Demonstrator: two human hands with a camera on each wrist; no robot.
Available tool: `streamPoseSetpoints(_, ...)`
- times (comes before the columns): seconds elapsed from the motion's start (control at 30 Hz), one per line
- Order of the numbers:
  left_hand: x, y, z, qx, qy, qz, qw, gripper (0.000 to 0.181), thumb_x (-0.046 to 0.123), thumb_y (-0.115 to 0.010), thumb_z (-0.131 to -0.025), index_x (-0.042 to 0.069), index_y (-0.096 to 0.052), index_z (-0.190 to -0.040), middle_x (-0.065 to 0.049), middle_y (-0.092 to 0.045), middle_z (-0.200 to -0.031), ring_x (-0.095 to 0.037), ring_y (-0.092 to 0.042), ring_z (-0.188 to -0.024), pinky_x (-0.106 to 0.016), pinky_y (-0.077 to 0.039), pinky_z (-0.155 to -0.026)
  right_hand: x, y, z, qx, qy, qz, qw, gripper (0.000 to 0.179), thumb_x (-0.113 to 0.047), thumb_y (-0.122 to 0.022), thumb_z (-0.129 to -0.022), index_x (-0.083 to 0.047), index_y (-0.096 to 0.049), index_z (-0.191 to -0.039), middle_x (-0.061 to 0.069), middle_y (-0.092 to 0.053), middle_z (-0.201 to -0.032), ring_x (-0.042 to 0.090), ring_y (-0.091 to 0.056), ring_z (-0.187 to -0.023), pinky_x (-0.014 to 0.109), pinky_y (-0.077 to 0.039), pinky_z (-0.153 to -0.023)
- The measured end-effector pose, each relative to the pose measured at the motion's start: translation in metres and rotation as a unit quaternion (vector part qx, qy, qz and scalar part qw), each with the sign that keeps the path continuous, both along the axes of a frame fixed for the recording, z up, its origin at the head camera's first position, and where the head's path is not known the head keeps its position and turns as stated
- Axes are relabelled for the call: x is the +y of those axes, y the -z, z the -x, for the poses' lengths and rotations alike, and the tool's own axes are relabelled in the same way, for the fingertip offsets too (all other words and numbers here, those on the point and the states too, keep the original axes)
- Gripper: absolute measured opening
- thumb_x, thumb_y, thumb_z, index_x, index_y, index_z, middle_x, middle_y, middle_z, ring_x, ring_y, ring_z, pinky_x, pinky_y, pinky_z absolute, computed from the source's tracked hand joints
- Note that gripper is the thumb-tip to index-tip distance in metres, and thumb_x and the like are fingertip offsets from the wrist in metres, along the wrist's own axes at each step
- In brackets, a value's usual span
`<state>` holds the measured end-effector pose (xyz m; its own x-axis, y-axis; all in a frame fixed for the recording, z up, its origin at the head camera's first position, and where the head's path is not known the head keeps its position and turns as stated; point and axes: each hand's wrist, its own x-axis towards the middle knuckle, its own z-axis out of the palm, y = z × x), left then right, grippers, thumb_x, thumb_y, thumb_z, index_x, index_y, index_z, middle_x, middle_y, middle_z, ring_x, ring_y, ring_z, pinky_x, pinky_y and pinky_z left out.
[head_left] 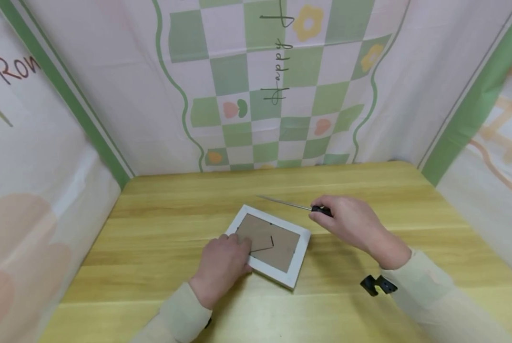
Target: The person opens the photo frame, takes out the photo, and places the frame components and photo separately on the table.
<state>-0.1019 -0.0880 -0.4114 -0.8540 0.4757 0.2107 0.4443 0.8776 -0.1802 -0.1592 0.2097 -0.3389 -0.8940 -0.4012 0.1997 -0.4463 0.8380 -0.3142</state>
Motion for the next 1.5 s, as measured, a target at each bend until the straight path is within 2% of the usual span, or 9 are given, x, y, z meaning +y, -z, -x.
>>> streamPoseSetpoints(0.17,0.008,0.0,-0.003,0.002,-0.019,0.024,0.9995,0.054,0.065,-0.082,-0.073,0.016,-0.066,-0.092,-0.004,-0.063,-0.076,-0.019,-0.061,-0.067,-0.031,-0.051,-0.052,0.0,0.0,-0.001,0.002,-0.003,0.0,1.0,0.022,-0.032,-0.07,-0.1,-0.014,-0.078,-0.11,-0.005,-0.075,-0.091,0.006,-0.056,-0.068,0.033,-0.05,-0.061)
streamPoseSetpoints(0.37,0.015,0.001,-0.006,-0.008,-0.038,0.027,0.9989,0.057,0.069,-0.078,-0.077,0.016,-0.071,-0.098,-0.004,-0.06,-0.075,-0.017,-0.058,-0.068,-0.031,-0.051,-0.052,0.002,0.001,-0.003,0.004,-0.003,-0.001,1.0,0.021,-0.031,-0.071,-0.099,-0.014,-0.078,-0.109,-0.005,-0.074,-0.089,0.006,-0.056,-0.067,0.032,-0.05,-0.061)
streamPoseSetpoints(0.57,0.018,0.002,-0.01,0.018,-0.034,0.028,0.9989,0.057,0.072,-0.076,-0.078,0.016,-0.069,-0.09,-0.002,-0.055,-0.069,-0.014,-0.052,-0.062,-0.027,-0.044,-0.047,0.003,0.002,-0.005,0.008,-0.004,-0.002,1.0,0.021,-0.032,-0.071,-0.1,-0.014,-0.078,-0.108,-0.006,-0.074,-0.089,0.005,-0.056,-0.068,0.033,-0.051,-0.063)
streamPoseSetpoints(0.73,0.015,0.001,-0.01,-0.01,-0.031,-0.001,0.9995,0.053,0.065,-0.078,-0.081,0.015,-0.071,-0.097,-0.003,-0.058,-0.075,-0.015,-0.052,-0.065,-0.027,-0.045,-0.048,0.004,0.002,-0.006,0.004,-0.003,0.002,1.0,0.021,-0.033,-0.072,-0.1,-0.015,-0.078,-0.109,-0.007,-0.074,-0.089,0.006,-0.057,-0.069,0.033,-0.051,-0.064)
streamPoseSetpoints(0.87,0.01,0.0,-0.01,-0.033,-0.017,-0.05,0.9981,0.048,0.058,-0.08,-0.083,0.013,-0.069,-0.099,-0.006,-0.061,-0.08,-0.018,-0.054,-0.067,-0.029,-0.048,-0.05,0.004,0.003,-0.007,0.002,-0.003,-0.002,1.0,0.022,-0.034,-0.071,-0.1,-0.015,-0.078,-0.109,-0.007,-0.074,-0.089,0.006,-0.057,-0.069,0.033,-0.05,-0.062)
streamPoseSetpoints(1.0,0.004,0.001,-0.01,-0.046,0.004,-0.088,0.995,0.051,0.051,-0.082,-0.085,0.009,-0.071,-0.113,-0.022,-0.072,-0.103,-0.031,-0.07,-0.083,-0.038,-0.061,-0.063,0.005,0.006,-0.008,0.008,-0.003,-0.01,0.9999,0.023,-0.033,-0.07,-0.1,-0.014,-0.078,-0.11,-0.006,-0.075,-0.09,0.006,-0.06,-0.071,0.037,-0.054,-0.065)
streamPoseSetpoints(1.1,0.004,0.002,-0.012,-0.049,0.011,-0.092,0.9945,0.055,0.047,-0.082,-0.086,0.007,-0.07,-0.122,-0.029,-0.071,-0.112,-0.039,-0.073,-0.095,-0.045,-0.064,-0.073,0.007,0.008,-0.01,0.009,0.001,-0.014,0.9999,0.025,-0.034,-0.069,-0.1,-0.014,-0.078,-0.113,-0.003,-0.077,-0.094,0.01,-0.067,-0.076,0.042,-0.058,-0.07)
streamPoseSetpoints(1.3,0.01,0.004,-0.016,-0.029,0.01,-0.093,0.9952,0.048,0.044,-0.082,-0.088,0.009,-0.07,-0.118,-0.02,-0.073,-0.093,-0.03,-0.07,-0.077,-0.037,-0.06,-0.058,0.008,0.008,-0.015,0.009,0.0,-0.024,0.9997,0.026,-0.033,-0.069,-0.101,-0.016,-0.077,-0.118,-0.003,-0.078,-0.097,0.013,-0.069,-0.079,0.043,-0.057,-0.068)
streamPoseSetpoints(1.5,0.014,0.001,-0.016,-0.05,-0.014,-0.087,0.9949,0.05,0.05,-0.079,-0.089,0.011,-0.071,-0.12,-0.023,-0.074,-0.1,-0.032,-0.07,-0.08,-0.038,-0.059,-0.054,0.01,0.008,-0.022,0.015,-0.008,-0.037,0.9992,0.021,-0.03,-0.069,-0.1,-0.02,-0.077,-0.116,-0.011,-0.074,-0.088,0.005,-0.06,-0.071,0.032,-0.049,-0.058)
